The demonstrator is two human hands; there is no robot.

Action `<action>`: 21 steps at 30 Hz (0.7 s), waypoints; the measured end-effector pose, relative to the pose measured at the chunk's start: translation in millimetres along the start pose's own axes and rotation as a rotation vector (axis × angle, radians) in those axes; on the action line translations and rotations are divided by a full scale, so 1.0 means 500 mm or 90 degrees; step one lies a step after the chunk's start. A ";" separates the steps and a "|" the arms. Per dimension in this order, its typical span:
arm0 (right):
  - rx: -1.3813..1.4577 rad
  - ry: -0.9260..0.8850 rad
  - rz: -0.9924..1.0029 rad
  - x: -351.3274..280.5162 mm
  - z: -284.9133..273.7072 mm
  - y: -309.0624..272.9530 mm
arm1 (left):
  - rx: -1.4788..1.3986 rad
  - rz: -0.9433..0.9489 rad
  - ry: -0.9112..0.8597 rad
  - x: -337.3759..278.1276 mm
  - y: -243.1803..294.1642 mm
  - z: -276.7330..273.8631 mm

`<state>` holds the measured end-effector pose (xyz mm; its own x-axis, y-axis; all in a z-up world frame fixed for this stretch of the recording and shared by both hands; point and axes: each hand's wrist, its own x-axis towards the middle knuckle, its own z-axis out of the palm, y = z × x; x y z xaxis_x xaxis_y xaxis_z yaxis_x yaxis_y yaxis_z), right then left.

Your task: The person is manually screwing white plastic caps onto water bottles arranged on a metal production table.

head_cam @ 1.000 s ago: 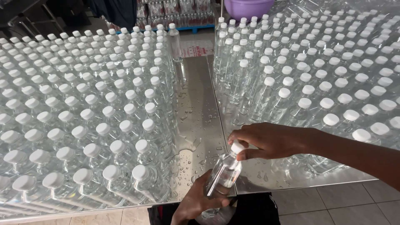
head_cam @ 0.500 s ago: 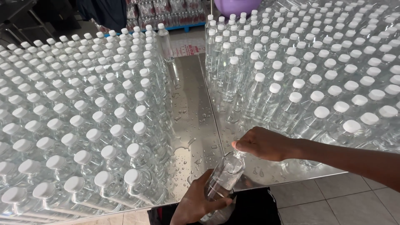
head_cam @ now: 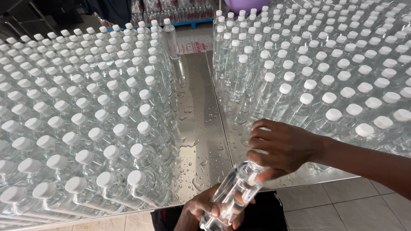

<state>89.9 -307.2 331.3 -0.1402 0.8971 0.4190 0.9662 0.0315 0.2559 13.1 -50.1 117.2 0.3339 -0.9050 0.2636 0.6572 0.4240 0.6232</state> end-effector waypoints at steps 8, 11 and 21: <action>-0.014 0.087 -0.088 0.013 -0.005 -0.029 | -0.250 -0.022 -0.046 0.041 -0.045 0.043; 0.067 0.082 0.013 -0.005 0.032 -0.042 | -0.374 -0.062 -0.091 0.025 -0.076 -0.015; 0.446 -0.089 0.867 -0.174 0.223 -0.004 | 0.723 -0.200 0.473 0.047 0.095 0.158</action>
<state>124.3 -336.3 196.9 0.8878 0.4482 -0.1045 0.2510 -0.6618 -0.7064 -1.4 -54.0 210.9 0.7885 -0.5734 -0.2224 -0.0112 -0.3749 0.9270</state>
